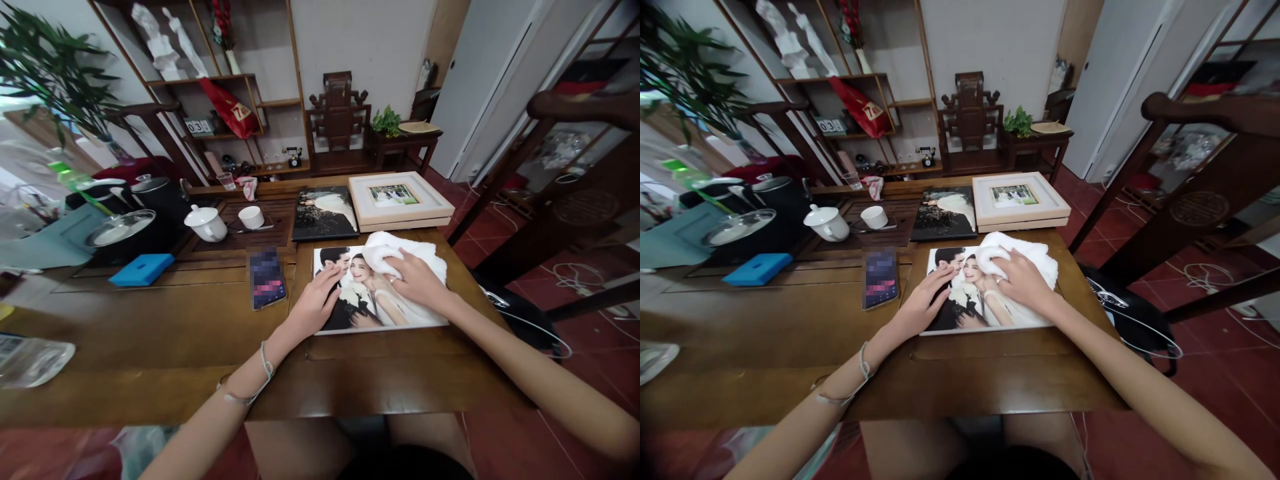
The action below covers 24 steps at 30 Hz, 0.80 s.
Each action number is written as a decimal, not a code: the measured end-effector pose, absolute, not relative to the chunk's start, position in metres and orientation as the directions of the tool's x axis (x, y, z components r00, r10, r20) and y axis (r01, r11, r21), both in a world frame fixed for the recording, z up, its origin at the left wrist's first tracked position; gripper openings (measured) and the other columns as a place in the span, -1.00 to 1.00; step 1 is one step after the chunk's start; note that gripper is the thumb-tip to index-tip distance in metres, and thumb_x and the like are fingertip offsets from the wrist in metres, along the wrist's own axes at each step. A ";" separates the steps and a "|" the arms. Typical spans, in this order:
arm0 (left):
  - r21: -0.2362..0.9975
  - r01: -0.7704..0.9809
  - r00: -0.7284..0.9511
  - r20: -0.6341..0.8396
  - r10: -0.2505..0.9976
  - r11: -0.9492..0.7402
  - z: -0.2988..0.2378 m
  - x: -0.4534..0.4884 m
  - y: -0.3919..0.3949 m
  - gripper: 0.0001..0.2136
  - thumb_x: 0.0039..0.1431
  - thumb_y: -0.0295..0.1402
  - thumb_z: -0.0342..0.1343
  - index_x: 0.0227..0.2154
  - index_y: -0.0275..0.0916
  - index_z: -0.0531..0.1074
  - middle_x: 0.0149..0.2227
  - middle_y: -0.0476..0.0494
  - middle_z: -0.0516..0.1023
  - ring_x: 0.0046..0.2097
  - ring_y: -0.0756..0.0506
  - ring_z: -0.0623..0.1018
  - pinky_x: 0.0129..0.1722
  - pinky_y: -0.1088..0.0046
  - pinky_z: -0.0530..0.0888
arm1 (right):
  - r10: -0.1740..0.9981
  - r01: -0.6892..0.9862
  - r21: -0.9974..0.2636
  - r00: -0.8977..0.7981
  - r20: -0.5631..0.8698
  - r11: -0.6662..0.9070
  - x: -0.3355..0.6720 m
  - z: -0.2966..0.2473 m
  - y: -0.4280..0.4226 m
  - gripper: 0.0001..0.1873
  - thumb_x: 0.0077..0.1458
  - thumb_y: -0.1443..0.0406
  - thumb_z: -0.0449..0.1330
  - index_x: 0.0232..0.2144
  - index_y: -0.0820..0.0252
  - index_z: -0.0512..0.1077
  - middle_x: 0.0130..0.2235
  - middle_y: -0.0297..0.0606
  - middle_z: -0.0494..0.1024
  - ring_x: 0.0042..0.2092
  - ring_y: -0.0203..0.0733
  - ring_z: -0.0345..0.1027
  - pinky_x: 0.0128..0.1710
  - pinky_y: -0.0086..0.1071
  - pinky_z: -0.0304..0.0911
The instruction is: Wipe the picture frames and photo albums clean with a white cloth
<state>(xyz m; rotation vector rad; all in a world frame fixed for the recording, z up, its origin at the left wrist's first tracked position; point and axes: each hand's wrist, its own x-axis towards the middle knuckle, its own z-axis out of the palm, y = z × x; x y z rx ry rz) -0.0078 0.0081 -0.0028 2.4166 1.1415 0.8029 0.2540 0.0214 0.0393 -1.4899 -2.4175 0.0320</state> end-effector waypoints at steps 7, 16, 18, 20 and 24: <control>0.533 0.578 0.502 0.365 0.784 -0.618 -0.007 -0.009 0.012 -0.63 0.38 -0.40 -0.14 0.18 -0.27 0.31 0.26 -0.29 0.34 0.33 -0.18 0.25 0.33 0.06 0.22 | 0.751 0.737 -0.144 -0.638 0.172 0.660 0.238 0.042 0.020 -0.53 -0.05 0.48 0.10 -0.06 0.22 0.49 0.23 -0.04 0.36 0.34 0.15 0.01 0.29 0.16 -0.10; 0.532 0.563 0.513 0.375 0.772 -0.632 -0.012 -0.013 0.015 -0.59 0.36 -0.48 -0.20 0.21 -0.32 0.29 0.27 -0.35 0.31 0.34 -0.18 0.24 0.33 0.06 0.22 | 0.521 0.482 -0.283 -0.849 0.082 0.829 0.241 0.047 -0.070 -0.58 -0.21 0.49 0.17 -0.24 0.13 0.57 0.34 -0.16 0.18 0.38 0.10 -0.13 0.35 0.13 -0.25; 0.530 0.565 0.513 0.376 0.772 -0.633 -0.012 -0.012 0.015 -0.60 0.36 -0.48 -0.19 0.20 -0.34 0.29 0.27 -0.36 0.31 0.34 -0.19 0.25 0.33 0.05 0.23 | 0.540 0.496 -0.286 -0.837 0.095 0.820 0.243 0.047 -0.054 -0.57 -0.18 0.49 0.17 -0.21 0.11 0.56 0.31 -0.16 0.25 0.37 0.04 -0.08 0.35 0.13 -0.25; 0.528 0.558 0.516 0.384 0.766 -0.640 -0.011 -0.012 0.015 -0.59 0.36 -0.49 -0.19 0.21 -0.32 0.29 0.26 -0.35 0.32 0.33 -0.18 0.27 0.32 0.03 0.24 | 0.584 0.543 -0.266 -0.805 0.106 0.796 0.245 0.048 -0.029 -0.59 -0.14 0.48 0.17 -0.19 0.12 0.54 0.26 -0.12 0.33 0.37 0.02 -0.05 0.34 0.15 -0.25; 0.527 0.543 0.521 0.399 0.755 -0.653 -0.009 -0.012 0.015 -0.59 0.35 -0.50 -0.18 0.21 -0.27 0.29 0.27 -0.30 0.31 0.33 -0.17 0.26 0.32 0.03 0.23 | 0.653 0.611 -0.256 -0.746 0.131 0.749 0.243 0.049 0.029 -0.66 -0.03 0.44 0.14 -0.18 0.15 0.52 0.14 -0.07 0.48 0.36 0.07 -0.02 0.31 0.22 -0.26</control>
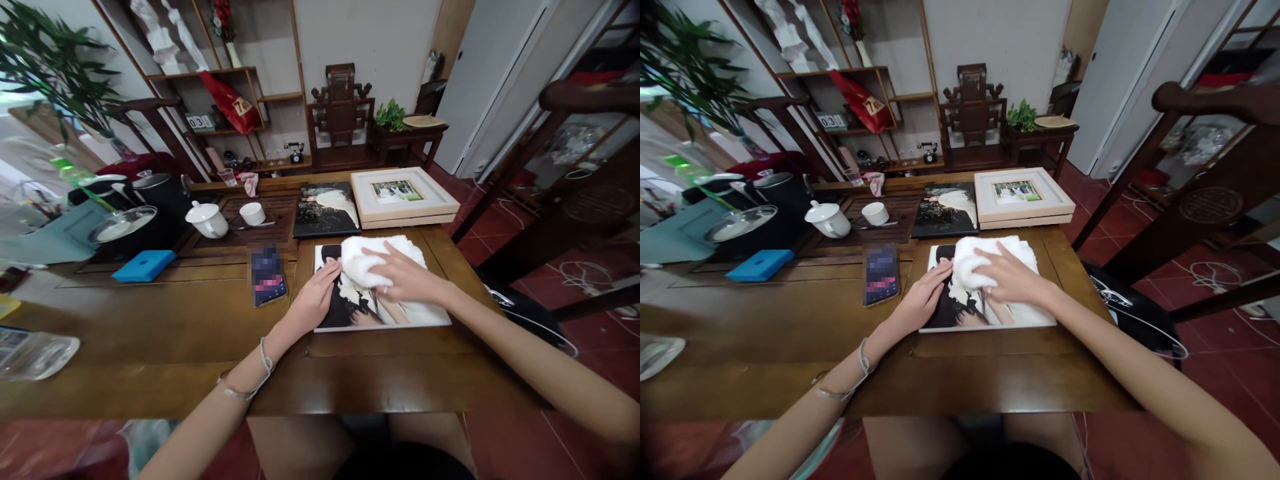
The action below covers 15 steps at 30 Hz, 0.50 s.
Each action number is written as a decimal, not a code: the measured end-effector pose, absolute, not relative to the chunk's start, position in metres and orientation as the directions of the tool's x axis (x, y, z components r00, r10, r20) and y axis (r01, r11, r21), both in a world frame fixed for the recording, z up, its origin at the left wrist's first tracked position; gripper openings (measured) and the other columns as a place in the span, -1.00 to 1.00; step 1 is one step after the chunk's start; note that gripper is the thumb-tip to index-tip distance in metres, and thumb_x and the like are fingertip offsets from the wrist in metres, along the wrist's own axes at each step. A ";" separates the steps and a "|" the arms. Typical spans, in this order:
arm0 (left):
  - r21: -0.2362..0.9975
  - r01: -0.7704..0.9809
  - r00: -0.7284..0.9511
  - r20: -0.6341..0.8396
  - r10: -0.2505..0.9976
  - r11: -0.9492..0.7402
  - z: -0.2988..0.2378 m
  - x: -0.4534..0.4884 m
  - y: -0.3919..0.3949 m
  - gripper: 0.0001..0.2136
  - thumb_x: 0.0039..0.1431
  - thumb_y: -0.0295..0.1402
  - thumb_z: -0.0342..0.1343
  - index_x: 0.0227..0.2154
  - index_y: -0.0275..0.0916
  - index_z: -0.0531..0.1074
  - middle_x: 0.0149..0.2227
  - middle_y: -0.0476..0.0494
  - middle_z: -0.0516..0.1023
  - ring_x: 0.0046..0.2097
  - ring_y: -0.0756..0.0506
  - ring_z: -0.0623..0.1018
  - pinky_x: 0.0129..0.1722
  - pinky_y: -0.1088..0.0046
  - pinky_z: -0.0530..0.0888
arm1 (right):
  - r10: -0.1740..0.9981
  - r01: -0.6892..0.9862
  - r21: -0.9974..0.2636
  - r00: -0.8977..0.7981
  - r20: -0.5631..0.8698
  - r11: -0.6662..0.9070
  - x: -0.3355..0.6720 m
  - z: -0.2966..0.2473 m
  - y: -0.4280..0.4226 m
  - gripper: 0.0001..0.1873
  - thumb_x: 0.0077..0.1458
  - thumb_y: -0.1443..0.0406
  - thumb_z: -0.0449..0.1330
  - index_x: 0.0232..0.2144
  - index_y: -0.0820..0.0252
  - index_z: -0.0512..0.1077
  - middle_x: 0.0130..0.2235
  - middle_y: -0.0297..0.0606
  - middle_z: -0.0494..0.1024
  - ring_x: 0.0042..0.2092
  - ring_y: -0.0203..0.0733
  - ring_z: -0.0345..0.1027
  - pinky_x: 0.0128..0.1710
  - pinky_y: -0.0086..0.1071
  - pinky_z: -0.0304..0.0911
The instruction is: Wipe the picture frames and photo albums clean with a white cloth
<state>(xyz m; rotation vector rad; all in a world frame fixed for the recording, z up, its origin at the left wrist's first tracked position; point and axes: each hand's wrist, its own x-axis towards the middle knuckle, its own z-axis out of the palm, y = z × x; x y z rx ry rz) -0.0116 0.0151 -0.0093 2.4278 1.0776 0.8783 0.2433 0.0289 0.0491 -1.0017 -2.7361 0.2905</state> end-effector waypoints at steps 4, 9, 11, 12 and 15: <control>0.524 0.563 0.515 0.383 0.767 -0.639 -0.010 -0.012 0.015 -0.60 0.35 -0.48 -0.17 0.19 -0.30 0.32 0.27 -0.31 0.32 0.33 -0.17 0.25 0.33 0.06 0.23 | 0.686 0.635 -0.275 -0.711 0.155 0.721 0.237 0.051 0.067 -0.56 0.02 0.48 0.04 -0.09 0.08 0.48 0.11 -0.20 0.50 0.24 0.07 0.22 0.30 0.21 -0.18; 0.521 0.570 0.509 0.383 0.771 -0.636 -0.009 -0.011 0.016 -0.60 0.34 -0.48 -0.17 0.18 -0.30 0.33 0.26 -0.31 0.34 0.32 -0.18 0.28 0.32 0.06 0.24 | 0.655 0.618 -0.239 -0.745 0.126 0.749 0.237 0.054 0.054 -0.61 0.01 0.46 0.09 -0.11 0.15 0.51 0.14 -0.10 0.47 0.21 0.07 0.25 0.24 0.10 0.04; 0.521 0.570 0.512 0.380 0.770 -0.636 -0.008 -0.011 0.016 -0.60 0.34 -0.49 -0.16 0.17 -0.30 0.34 0.25 -0.31 0.35 0.31 -0.18 0.30 0.31 0.06 0.26 | 0.622 0.593 -0.226 -0.778 0.087 0.773 0.239 0.056 0.028 -0.58 -0.07 0.47 0.12 -0.13 0.18 0.53 0.19 -0.05 0.41 0.30 0.08 0.10 0.26 0.10 0.00; 0.522 0.569 0.513 0.378 0.770 -0.635 -0.007 -0.011 0.015 -0.60 0.34 -0.50 -0.16 0.17 -0.30 0.34 0.25 -0.31 0.35 0.31 -0.18 0.30 0.31 0.06 0.26 | 0.601 0.575 -0.225 -0.796 0.067 0.787 0.240 0.057 0.013 -0.55 -0.10 0.49 0.12 -0.12 0.18 0.53 0.22 -0.05 0.38 0.33 0.07 0.03 0.28 0.11 -0.04; 0.524 0.571 0.515 0.371 0.773 -0.632 -0.007 -0.011 0.015 -0.59 0.33 -0.50 -0.17 0.18 -0.33 0.32 0.26 -0.33 0.33 0.32 -0.19 0.28 0.31 0.04 0.25 | 0.517 0.497 -0.253 -0.856 0.014 0.830 0.242 0.060 -0.036 -0.48 -0.17 0.50 0.12 -0.11 0.12 0.54 0.30 -0.13 0.26 0.38 0.06 -0.10 0.33 0.14 -0.21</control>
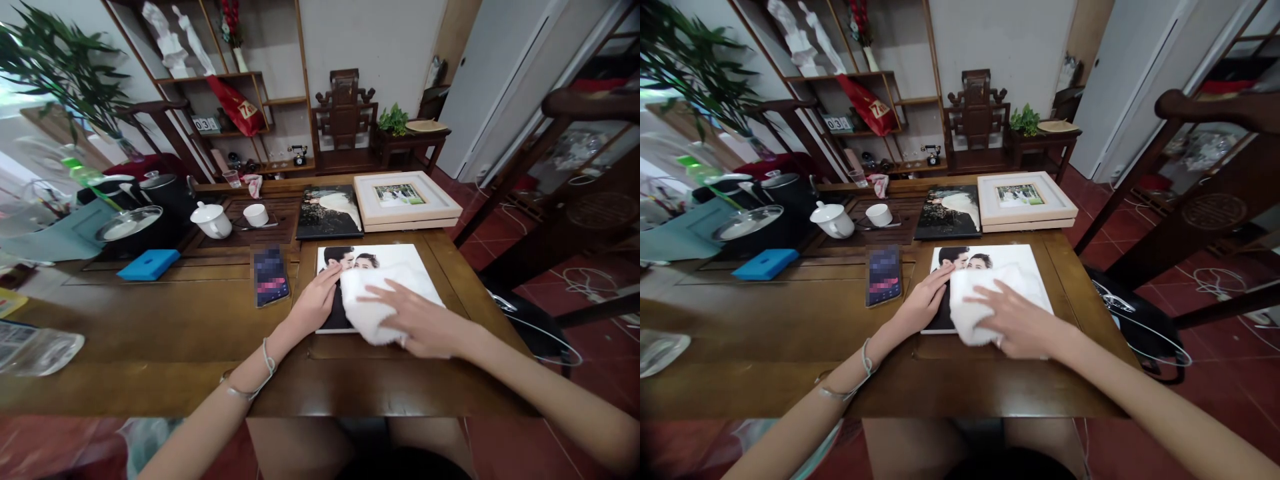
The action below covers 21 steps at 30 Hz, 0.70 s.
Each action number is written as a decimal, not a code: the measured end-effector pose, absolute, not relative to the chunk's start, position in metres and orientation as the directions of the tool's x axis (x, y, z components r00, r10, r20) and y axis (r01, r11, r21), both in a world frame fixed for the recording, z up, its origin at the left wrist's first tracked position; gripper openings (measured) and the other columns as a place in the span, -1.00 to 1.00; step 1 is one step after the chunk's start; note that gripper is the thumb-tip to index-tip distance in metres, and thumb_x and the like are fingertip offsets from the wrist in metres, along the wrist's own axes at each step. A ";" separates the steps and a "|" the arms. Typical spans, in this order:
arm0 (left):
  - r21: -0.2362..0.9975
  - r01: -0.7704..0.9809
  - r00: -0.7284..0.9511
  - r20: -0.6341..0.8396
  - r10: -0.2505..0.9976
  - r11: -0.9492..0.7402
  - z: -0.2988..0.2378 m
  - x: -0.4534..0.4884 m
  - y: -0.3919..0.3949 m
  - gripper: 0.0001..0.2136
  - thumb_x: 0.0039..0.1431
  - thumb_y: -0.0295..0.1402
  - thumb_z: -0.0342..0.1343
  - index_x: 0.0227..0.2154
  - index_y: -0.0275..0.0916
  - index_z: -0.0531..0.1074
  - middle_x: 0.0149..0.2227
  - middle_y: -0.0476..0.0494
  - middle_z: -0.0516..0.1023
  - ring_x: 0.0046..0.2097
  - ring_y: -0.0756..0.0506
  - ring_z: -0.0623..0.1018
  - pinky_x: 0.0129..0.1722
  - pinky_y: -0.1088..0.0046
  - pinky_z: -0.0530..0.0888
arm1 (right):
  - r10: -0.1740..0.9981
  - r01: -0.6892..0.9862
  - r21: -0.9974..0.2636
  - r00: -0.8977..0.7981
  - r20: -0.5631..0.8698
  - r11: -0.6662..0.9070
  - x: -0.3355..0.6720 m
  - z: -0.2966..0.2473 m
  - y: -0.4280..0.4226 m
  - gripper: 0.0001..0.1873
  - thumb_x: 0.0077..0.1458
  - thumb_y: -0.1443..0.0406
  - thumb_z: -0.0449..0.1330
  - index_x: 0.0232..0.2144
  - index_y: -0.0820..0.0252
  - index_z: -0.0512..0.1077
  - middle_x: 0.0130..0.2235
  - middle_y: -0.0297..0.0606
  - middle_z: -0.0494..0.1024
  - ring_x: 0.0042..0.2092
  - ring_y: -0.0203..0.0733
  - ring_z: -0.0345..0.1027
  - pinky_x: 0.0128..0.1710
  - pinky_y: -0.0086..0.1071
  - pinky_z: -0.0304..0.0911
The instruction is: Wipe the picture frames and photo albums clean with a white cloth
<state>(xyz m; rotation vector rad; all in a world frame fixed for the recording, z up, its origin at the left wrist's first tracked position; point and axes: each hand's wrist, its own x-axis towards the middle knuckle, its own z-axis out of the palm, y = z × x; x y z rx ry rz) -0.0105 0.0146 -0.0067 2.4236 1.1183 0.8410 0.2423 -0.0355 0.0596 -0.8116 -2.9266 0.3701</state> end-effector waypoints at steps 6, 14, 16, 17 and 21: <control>0.537 0.571 0.510 0.361 0.781 -0.621 -0.007 -0.012 0.014 -0.59 0.35 -0.48 -0.16 0.21 -0.27 0.30 0.27 -0.29 0.33 0.32 -0.18 0.28 0.32 0.05 0.24 | 0.399 0.382 -0.311 -0.917 -0.009 0.870 0.250 0.055 -0.068 -0.55 -0.26 0.47 0.14 -0.27 0.09 0.58 0.36 -0.22 0.15 0.38 0.11 -0.14 0.35 0.17 -0.33; 0.522 0.573 0.518 0.367 0.772 -0.632 -0.006 -0.011 0.014 -0.60 0.35 -0.48 -0.18 0.19 -0.34 0.31 0.27 -0.33 0.32 0.33 -0.17 0.27 0.34 0.08 0.22 | 0.621 0.591 -0.202 -0.771 0.144 0.781 0.260 0.049 0.037 -0.64 -0.04 0.46 0.08 -0.19 0.20 0.53 0.16 -0.04 0.45 0.24 0.08 0.23 0.26 0.13 0.04; 0.516 0.579 0.524 0.357 0.774 -0.631 -0.005 -0.011 0.013 -0.59 0.35 -0.49 -0.19 0.20 -0.34 0.30 0.28 -0.31 0.31 0.34 -0.16 0.24 0.34 0.08 0.21 | 0.669 0.648 -0.166 -0.726 0.161 0.743 0.261 0.049 0.060 -0.66 0.01 0.46 0.06 -0.19 0.20 0.52 0.02 -0.06 0.56 0.12 0.07 0.36 0.23 0.11 0.09; 0.515 0.582 0.525 0.353 0.775 -0.629 -0.004 -0.011 0.013 -0.59 0.35 -0.49 -0.19 0.20 -0.32 0.30 0.28 -0.30 0.30 0.34 -0.16 0.23 0.34 0.08 0.21 | 0.686 0.668 -0.153 -0.710 0.163 0.728 0.261 0.048 0.067 -0.67 0.02 0.47 0.05 -0.20 0.20 0.52 -0.04 -0.08 0.59 0.09 0.07 0.39 0.23 0.10 0.10; 0.513 0.592 0.518 0.349 0.781 -0.621 -0.004 -0.011 0.013 -0.59 0.36 -0.48 -0.18 0.20 -0.30 0.30 0.28 -0.28 0.30 0.34 -0.17 0.23 0.34 0.07 0.21 | 0.656 0.641 -0.142 -0.742 0.135 0.754 0.263 0.048 0.061 -0.62 -0.03 0.48 0.08 -0.17 0.15 0.51 0.08 -0.10 0.52 0.22 0.07 0.25 0.25 0.15 0.04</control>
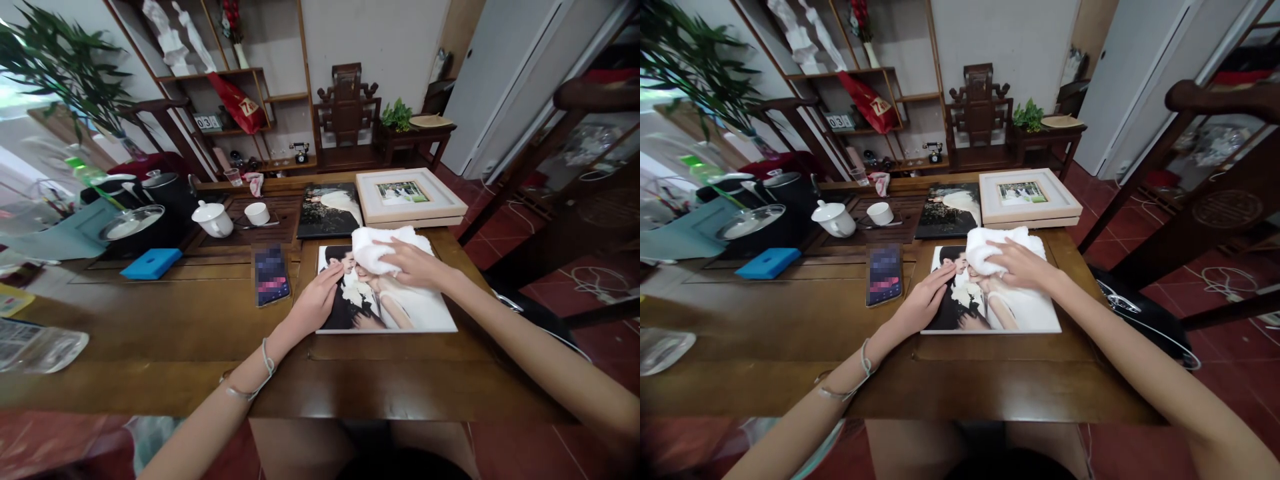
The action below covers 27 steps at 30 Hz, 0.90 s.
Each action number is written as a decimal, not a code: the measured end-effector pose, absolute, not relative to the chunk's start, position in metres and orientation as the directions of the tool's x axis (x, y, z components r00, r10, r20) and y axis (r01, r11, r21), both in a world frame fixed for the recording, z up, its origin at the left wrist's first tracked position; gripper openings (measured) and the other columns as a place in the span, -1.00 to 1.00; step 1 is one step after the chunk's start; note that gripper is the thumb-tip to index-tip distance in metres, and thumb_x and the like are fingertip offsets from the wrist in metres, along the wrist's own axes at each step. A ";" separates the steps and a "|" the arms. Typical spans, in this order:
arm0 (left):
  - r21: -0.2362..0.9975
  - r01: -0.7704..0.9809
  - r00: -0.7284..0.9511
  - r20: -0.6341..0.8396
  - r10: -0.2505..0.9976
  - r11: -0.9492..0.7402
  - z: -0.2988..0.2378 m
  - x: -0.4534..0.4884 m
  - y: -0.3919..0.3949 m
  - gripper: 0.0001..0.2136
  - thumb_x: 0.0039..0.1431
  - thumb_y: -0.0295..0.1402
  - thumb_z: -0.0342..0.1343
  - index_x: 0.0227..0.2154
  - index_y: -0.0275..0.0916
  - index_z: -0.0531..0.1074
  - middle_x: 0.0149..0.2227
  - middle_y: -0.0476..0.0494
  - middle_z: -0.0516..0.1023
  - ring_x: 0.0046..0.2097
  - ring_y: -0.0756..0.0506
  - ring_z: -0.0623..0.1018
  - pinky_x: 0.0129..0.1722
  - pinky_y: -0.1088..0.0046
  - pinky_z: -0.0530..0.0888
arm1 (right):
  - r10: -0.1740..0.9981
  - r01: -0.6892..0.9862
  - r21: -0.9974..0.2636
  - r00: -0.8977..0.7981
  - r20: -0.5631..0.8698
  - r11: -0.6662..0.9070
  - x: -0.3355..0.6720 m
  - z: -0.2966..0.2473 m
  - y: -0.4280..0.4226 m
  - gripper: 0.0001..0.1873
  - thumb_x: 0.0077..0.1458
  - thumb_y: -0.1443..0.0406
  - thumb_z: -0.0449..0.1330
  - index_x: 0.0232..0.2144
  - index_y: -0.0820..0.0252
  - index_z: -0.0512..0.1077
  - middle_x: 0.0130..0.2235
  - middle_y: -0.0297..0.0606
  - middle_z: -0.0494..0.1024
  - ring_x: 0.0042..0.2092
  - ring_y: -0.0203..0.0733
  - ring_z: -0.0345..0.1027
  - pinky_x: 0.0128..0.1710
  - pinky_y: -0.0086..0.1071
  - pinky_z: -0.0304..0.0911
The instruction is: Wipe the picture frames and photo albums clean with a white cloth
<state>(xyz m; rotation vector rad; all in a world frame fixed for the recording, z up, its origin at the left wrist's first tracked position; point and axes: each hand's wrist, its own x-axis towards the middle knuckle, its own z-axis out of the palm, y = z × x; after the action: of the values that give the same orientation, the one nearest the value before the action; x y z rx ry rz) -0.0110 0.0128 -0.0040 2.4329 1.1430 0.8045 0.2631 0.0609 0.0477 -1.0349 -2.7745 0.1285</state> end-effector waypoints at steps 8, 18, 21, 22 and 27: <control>0.530 0.572 0.510 0.368 0.778 -0.626 -0.008 -0.012 0.014 -0.60 0.37 -0.47 -0.17 0.21 -0.25 0.31 0.29 -0.26 0.30 0.34 -0.17 0.24 0.33 0.07 0.23 | 0.454 0.420 -0.282 -0.889 0.066 0.863 0.268 0.048 -0.051 -0.57 -0.27 0.50 0.13 -0.31 0.11 0.59 0.34 -0.18 0.16 0.39 0.14 -0.15 0.33 0.22 -0.34; 0.518 0.576 0.529 0.353 0.772 -0.632 -0.003 -0.012 0.013 -0.60 0.38 -0.46 -0.19 0.21 -0.27 0.30 0.29 -0.27 0.29 0.35 -0.17 0.22 0.34 0.08 0.21 | 0.656 0.611 -0.272 -0.747 0.113 0.743 0.290 0.045 0.022 -0.63 -0.05 0.45 0.10 -0.18 0.15 0.54 0.25 -0.14 0.35 0.30 0.12 0.12 0.25 0.13 0.06; 0.513 0.569 0.529 0.369 0.764 -0.642 -0.005 -0.012 0.013 -0.60 0.38 -0.45 -0.19 0.22 -0.25 0.28 0.29 -0.26 0.30 0.35 -0.17 0.22 0.33 0.07 0.23 | 0.766 0.726 -0.253 -0.632 0.119 0.639 0.293 0.040 0.059 -0.64 0.07 0.37 0.06 -0.09 0.13 0.51 0.14 -0.12 0.48 0.26 0.19 0.17 0.12 0.13 0.21; 0.511 0.569 0.528 0.375 0.762 -0.645 -0.006 -0.013 0.013 -0.60 0.38 -0.45 -0.19 0.22 -0.25 0.28 0.29 -0.26 0.30 0.35 -0.16 0.22 0.33 0.07 0.23 | 0.782 0.742 -0.252 -0.610 0.129 0.621 0.293 0.038 0.067 -0.64 0.11 0.35 0.05 -0.08 0.12 0.50 0.11 -0.13 0.50 0.24 0.19 0.20 0.10 0.11 0.22; 0.512 0.576 0.519 0.373 0.769 -0.637 -0.008 -0.012 0.013 -0.59 0.37 -0.47 -0.17 0.22 -0.27 0.28 0.29 -0.28 0.29 0.35 -0.17 0.22 0.33 0.06 0.23 | 0.798 0.757 -0.256 -0.585 0.144 0.601 0.298 0.035 0.073 -0.65 0.13 0.33 0.04 -0.07 0.11 0.50 0.07 -0.15 0.53 0.17 0.14 0.29 0.10 0.08 0.23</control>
<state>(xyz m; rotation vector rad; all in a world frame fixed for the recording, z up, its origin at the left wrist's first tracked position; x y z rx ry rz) -0.0123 0.0133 -0.0080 2.4394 1.1200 0.8360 0.2975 0.0729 0.0351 -1.2801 -2.5855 0.2449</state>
